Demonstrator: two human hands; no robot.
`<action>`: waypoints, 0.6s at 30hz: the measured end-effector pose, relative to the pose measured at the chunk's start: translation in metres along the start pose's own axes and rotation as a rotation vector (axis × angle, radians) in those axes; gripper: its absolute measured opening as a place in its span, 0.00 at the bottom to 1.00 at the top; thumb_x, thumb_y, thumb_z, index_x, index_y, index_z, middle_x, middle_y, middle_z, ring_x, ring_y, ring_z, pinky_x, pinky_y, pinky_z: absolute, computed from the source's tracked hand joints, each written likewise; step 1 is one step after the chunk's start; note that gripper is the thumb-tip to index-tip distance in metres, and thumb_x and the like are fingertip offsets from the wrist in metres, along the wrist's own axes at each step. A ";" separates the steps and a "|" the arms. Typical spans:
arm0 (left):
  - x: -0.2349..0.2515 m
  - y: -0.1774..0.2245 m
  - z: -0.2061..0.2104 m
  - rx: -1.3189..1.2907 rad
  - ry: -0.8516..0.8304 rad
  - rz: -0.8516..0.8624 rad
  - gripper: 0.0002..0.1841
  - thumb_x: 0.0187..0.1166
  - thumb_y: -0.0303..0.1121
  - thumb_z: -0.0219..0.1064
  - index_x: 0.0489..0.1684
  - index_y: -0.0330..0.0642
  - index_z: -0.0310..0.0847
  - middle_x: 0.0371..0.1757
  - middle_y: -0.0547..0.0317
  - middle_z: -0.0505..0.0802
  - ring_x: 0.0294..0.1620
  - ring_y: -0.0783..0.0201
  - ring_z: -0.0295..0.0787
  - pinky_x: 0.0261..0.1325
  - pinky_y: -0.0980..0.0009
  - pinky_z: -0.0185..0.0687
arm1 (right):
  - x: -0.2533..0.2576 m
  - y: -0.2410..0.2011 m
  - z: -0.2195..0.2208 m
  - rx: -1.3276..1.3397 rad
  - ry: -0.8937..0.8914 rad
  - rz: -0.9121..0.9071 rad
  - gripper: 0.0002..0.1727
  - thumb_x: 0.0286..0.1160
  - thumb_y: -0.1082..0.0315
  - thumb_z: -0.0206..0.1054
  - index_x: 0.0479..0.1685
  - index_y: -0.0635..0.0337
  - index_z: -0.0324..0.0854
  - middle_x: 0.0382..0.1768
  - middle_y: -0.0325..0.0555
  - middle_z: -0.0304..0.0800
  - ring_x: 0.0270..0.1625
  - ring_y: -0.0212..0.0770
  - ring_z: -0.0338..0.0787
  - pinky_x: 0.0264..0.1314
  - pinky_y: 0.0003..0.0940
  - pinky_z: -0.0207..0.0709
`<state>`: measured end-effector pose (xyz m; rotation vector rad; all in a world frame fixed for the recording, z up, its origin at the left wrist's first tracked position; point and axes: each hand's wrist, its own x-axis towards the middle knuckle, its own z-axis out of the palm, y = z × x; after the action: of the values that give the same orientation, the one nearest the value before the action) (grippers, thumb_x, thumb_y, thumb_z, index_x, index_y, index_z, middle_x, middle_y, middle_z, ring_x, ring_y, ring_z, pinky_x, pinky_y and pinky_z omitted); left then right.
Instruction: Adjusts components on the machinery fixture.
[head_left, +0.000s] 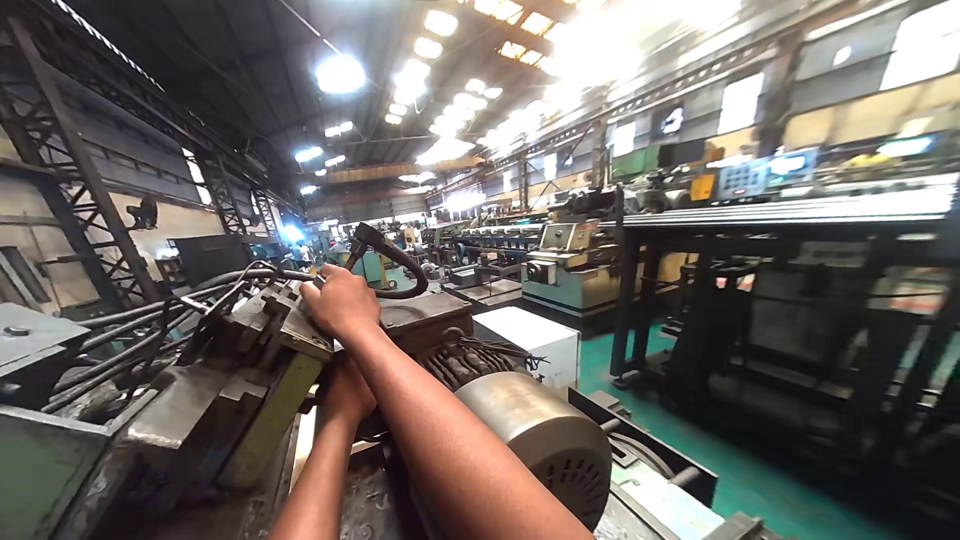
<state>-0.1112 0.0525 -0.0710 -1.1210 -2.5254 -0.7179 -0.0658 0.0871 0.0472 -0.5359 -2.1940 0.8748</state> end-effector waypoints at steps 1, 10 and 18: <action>0.000 0.000 0.000 0.001 -0.002 -0.003 0.26 0.80 0.40 0.71 0.72 0.32 0.78 0.69 0.37 0.87 0.75 0.42 0.82 0.77 0.43 0.73 | 0.000 0.000 0.000 0.002 0.002 0.000 0.18 0.89 0.51 0.59 0.59 0.52 0.86 0.54 0.56 0.93 0.59 0.59 0.92 0.52 0.66 0.81; 0.000 0.001 0.002 0.007 -0.014 -0.078 0.27 0.77 0.39 0.73 0.72 0.33 0.77 0.67 0.37 0.88 0.72 0.41 0.84 0.72 0.41 0.77 | -0.001 -0.001 -0.001 -0.013 0.002 0.002 0.18 0.89 0.51 0.58 0.61 0.51 0.86 0.55 0.55 0.93 0.60 0.58 0.92 0.52 0.66 0.81; 0.000 0.001 0.000 0.014 -0.010 -0.029 0.26 0.76 0.39 0.73 0.71 0.35 0.79 0.66 0.38 0.89 0.71 0.43 0.85 0.73 0.43 0.77 | -0.002 -0.002 -0.002 -0.005 0.000 0.003 0.18 0.90 0.52 0.58 0.60 0.52 0.86 0.55 0.56 0.93 0.60 0.58 0.92 0.52 0.65 0.81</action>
<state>-0.1103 0.0533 -0.0705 -1.0885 -2.5555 -0.7020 -0.0633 0.0852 0.0486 -0.5417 -2.1971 0.8708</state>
